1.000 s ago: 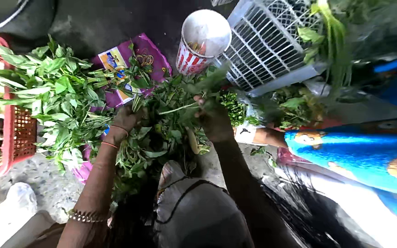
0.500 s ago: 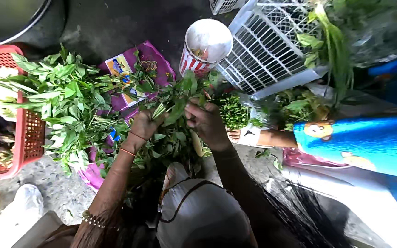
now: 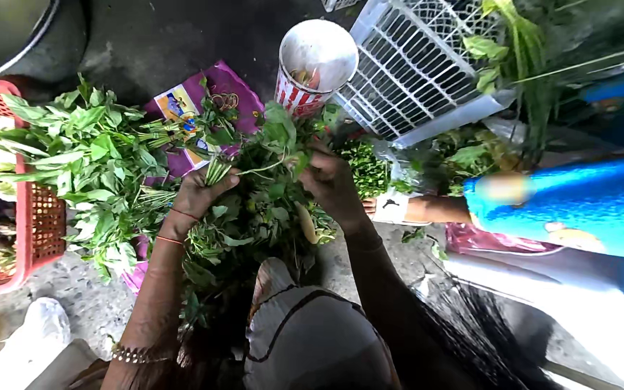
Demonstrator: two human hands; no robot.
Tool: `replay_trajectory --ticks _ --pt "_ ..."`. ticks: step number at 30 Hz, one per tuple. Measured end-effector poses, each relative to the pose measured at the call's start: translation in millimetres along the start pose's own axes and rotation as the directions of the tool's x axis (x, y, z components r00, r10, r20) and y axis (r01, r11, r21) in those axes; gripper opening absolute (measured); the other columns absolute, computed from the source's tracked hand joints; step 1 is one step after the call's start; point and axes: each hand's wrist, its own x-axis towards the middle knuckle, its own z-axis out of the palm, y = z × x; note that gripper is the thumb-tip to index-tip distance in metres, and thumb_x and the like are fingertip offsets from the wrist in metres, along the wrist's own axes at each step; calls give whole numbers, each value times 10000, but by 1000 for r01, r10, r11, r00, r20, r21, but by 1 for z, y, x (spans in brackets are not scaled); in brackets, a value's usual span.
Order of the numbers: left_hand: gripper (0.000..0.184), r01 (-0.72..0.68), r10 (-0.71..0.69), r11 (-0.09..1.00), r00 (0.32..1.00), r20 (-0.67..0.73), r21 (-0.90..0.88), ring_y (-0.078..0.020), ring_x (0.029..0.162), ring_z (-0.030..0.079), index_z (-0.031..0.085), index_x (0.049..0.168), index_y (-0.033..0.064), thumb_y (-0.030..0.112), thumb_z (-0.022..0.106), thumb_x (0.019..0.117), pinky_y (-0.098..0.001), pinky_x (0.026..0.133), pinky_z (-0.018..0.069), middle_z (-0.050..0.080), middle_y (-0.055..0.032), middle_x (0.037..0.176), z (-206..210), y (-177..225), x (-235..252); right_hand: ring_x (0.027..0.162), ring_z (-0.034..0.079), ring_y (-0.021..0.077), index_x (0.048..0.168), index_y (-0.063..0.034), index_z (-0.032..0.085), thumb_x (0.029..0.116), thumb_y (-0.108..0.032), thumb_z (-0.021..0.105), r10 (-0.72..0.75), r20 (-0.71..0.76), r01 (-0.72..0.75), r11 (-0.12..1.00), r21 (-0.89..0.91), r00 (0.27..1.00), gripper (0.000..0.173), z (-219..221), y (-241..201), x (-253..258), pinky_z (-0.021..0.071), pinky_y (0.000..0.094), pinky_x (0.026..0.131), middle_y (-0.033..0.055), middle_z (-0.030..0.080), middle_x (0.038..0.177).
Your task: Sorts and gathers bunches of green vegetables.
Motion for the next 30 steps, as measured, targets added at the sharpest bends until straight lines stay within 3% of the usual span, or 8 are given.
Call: replay_trajectory --ticks 2,6,9,15,20,23,26,30 --pt "163 -32 34 999 997 -75 18 27 794 641 753 1084 92 143 742 930 -196 747 538 741 48 960 -6 -7 9 836 646 121 1144 -34 718 988 -120 611 25 39 -27 998 54 999 208 2 7 -1 574 279 654 113 609 1288" --pt "165 -119 138 977 985 -100 176 -72 1002 628 782 1054 118 185 773 904 -321 938 488 727 0 1037 -21 -1 12 931 643 91 1093 -21 717 964 -97 623 74 68 -83 987 139 995 176 9 15 -7 567 258 754 91 639 1230" --pt "144 -139 144 987 988 -62 86 43 827 657 741 1033 87 131 764 898 -180 786 554 741 73 940 -28 12 8 942 648 55 1125 -44 715 983 -94 626 107 58 -117 968 221 993 175 12 17 -9 573 226 765 49 643 1238" --pt "83 -114 107 978 993 -51 -172 49 489 458 734 944 143 106 758 873 -135 452 387 639 126 685 -30 21 3 972 642 82 1163 -36 699 973 -75 589 111 100 -131 965 226 989 223 18 18 -11 570 251 764 61 617 1299" --pt "148 -254 255 965 967 -16 72 39 810 682 732 993 77 118 796 865 -172 787 572 753 70 903 -33 25 1 1059 673 193 1389 -69 585 1000 -136 544 238 -57 -235 970 60 970 397 -12 29 -20 585 393 850 113 622 1370" --pt "190 -318 325 921 946 9 226 31 851 658 749 980 61 191 815 858 -178 823 547 730 36 944 -35 29 2 1025 662 152 1297 -20 635 1037 -133 524 1 -169 -24 990 -137 986 304 -28 16 -17 568 319 847 140 646 1275" --pt "213 -352 352 881 934 57 317 -1 852 637 754 934 51 247 805 870 -209 830 522 706 1 934 -32 32 4 1130 620 296 1193 -48 725 1034 -82 537 -302 49 303 910 -284 952 248 -21 -3 7 520 441 966 206 622 1276" --pt "223 -390 387 844 918 86 368 -27 866 643 755 946 43 251 796 879 -221 833 521 702 -23 931 -29 33 3 1170 573 426 1101 -203 804 979 -87 592 -357 360 484 791 -374 862 271 2 9 45 531 537 880 218 601 1348"
